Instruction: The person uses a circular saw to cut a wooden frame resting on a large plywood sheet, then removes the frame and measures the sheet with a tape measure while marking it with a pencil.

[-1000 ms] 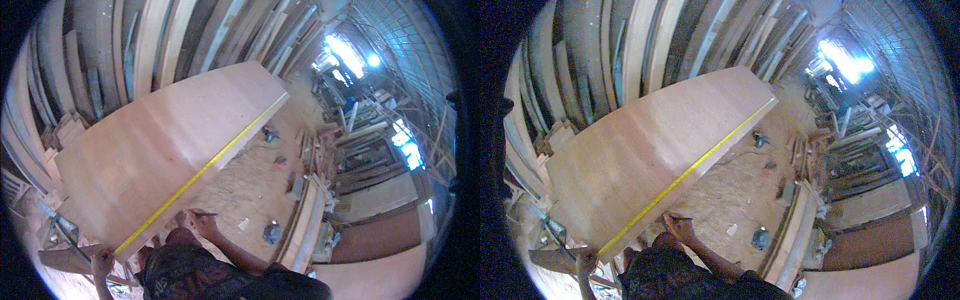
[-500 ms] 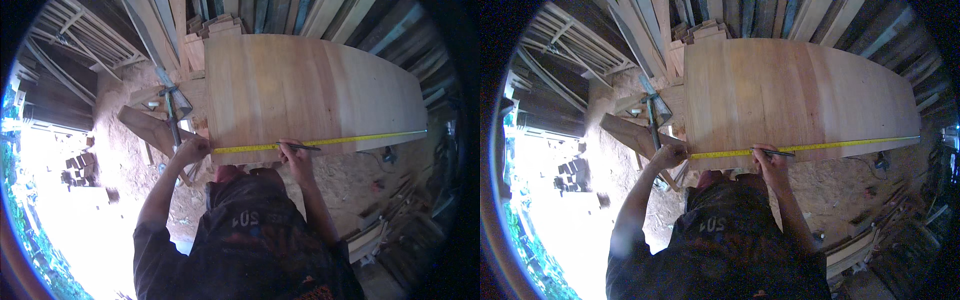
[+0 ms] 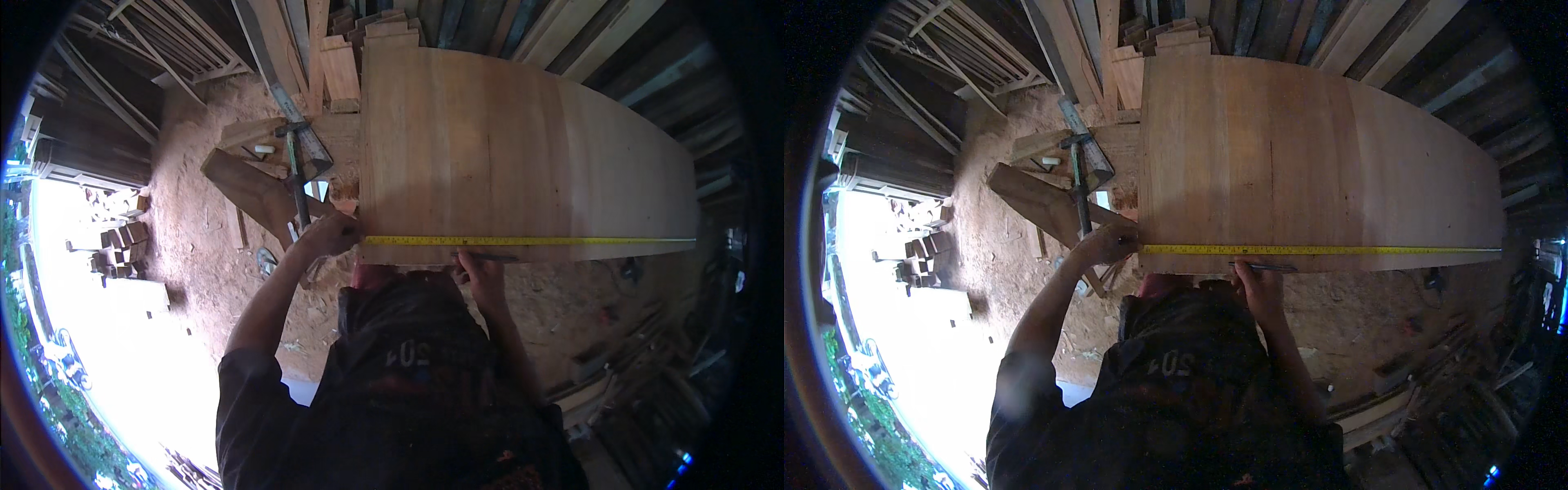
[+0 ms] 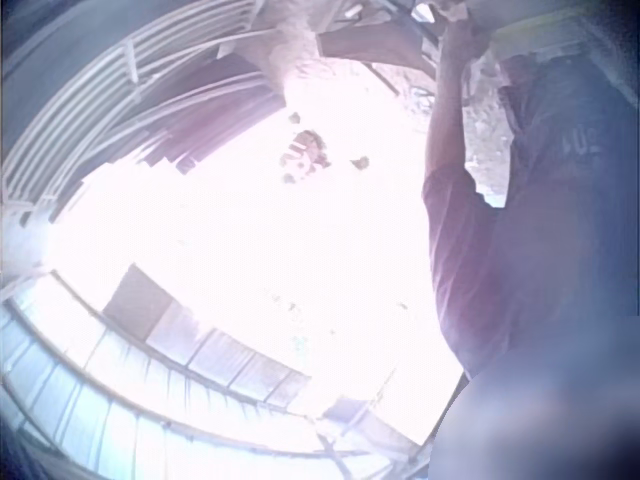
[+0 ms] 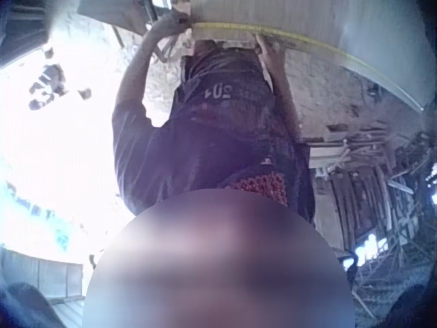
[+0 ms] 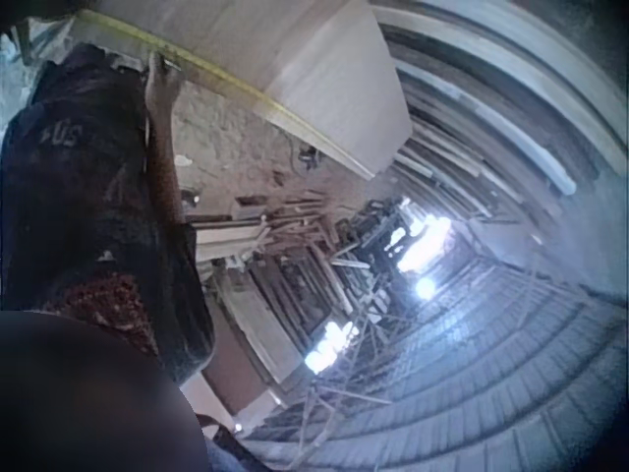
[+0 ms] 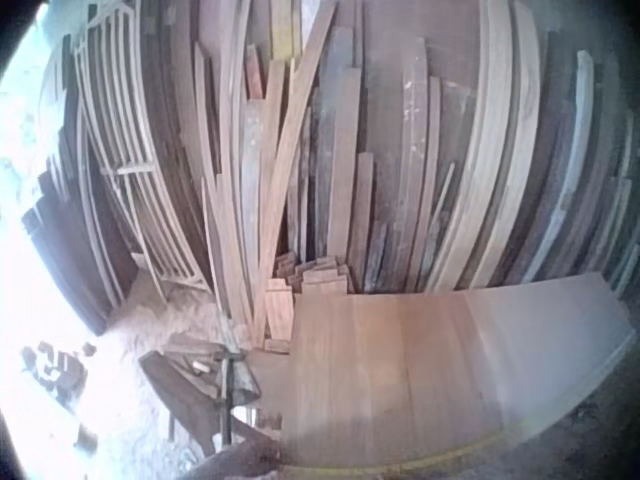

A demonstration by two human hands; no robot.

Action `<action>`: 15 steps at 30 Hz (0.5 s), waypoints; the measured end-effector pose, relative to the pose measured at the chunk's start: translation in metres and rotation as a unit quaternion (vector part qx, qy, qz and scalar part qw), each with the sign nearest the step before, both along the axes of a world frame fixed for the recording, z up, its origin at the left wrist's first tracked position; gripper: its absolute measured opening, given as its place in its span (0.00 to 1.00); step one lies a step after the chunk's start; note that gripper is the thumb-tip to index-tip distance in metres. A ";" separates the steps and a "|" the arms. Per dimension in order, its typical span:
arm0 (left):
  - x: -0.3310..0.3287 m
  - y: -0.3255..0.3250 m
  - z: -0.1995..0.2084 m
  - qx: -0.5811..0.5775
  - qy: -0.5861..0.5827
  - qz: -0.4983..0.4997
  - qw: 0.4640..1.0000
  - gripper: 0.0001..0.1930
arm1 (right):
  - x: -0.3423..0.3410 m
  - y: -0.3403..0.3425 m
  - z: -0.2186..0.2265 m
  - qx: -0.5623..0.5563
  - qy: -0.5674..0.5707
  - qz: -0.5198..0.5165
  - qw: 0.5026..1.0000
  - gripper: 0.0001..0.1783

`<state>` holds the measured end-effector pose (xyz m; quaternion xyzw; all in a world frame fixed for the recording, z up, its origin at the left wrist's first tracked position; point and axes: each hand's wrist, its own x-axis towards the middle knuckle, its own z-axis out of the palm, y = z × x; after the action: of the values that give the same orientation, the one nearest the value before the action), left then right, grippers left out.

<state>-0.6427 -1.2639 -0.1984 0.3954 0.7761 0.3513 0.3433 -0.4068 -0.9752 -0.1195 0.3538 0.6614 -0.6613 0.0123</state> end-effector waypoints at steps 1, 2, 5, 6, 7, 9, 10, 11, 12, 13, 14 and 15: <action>0.000 -0.001 -0.001 -0.008 0.007 0.003 1.000 0.09 | 0.004 0.001 -0.001 0.010 -0.019 -0.003 1.000 0.11; -0.001 -0.001 -0.002 -0.019 0.004 -0.003 1.000 0.09 | 0.008 0.003 -0.001 0.027 -0.048 -0.009 0.998 0.12; 0.000 -0.002 0.001 -0.035 -0.016 0.010 0.999 0.10 | 0.017 0.004 -0.003 0.009 -0.028 -0.052 0.998 0.12; 0.000 -0.002 0.003 -0.049 -0.030 0.015 0.998 0.10 | 0.019 0.005 -0.003 0.017 -0.027 -0.052 0.998 0.12; 0.000 -0.002 0.005 -0.037 -0.035 0.019 0.999 0.10 | 0.020 0.006 -0.004 0.022 -0.031 -0.052 0.998 0.12; -0.001 -0.002 0.012 -0.039 -0.063 0.018 0.997 0.10 | 0.021 0.006 -0.003 0.022 -0.033 -0.054 0.998 0.12; -0.001 -0.002 0.015 -0.049 -0.055 0.018 0.997 0.11 | 0.020 0.006 -0.003 0.019 -0.031 -0.056 0.998 0.13; -0.002 -0.002 0.018 -0.060 -0.055 0.017 0.997 0.11 | 0.020 0.005 -0.002 0.013 -0.028 -0.059 0.998 0.13; -0.002 -0.002 0.020 -0.072 -0.067 0.024 0.995 0.11 | 0.019 0.004 -0.002 0.016 -0.027 -0.057 0.998 0.13; -0.003 -0.002 0.020 -0.056 -0.043 0.015 0.997 0.11 | 0.017 0.003 -0.001 0.017 -0.025 -0.056 0.998 0.13; -0.003 -0.002 0.019 -0.041 -0.032 0.013 0.999 0.11 | 0.016 0.001 0.000 0.019 -0.025 -0.060 0.998 0.12; -0.003 -0.003 0.015 -0.041 -0.032 0.014 0.999 0.11 | 0.015 0.000 0.001 0.021 -0.025 -0.057 0.998 0.12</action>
<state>-0.6460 -1.2672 -0.1830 0.3592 0.7839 0.3362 0.3786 -0.3918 -0.9754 -0.1189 0.4076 0.6535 -0.6376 -0.0167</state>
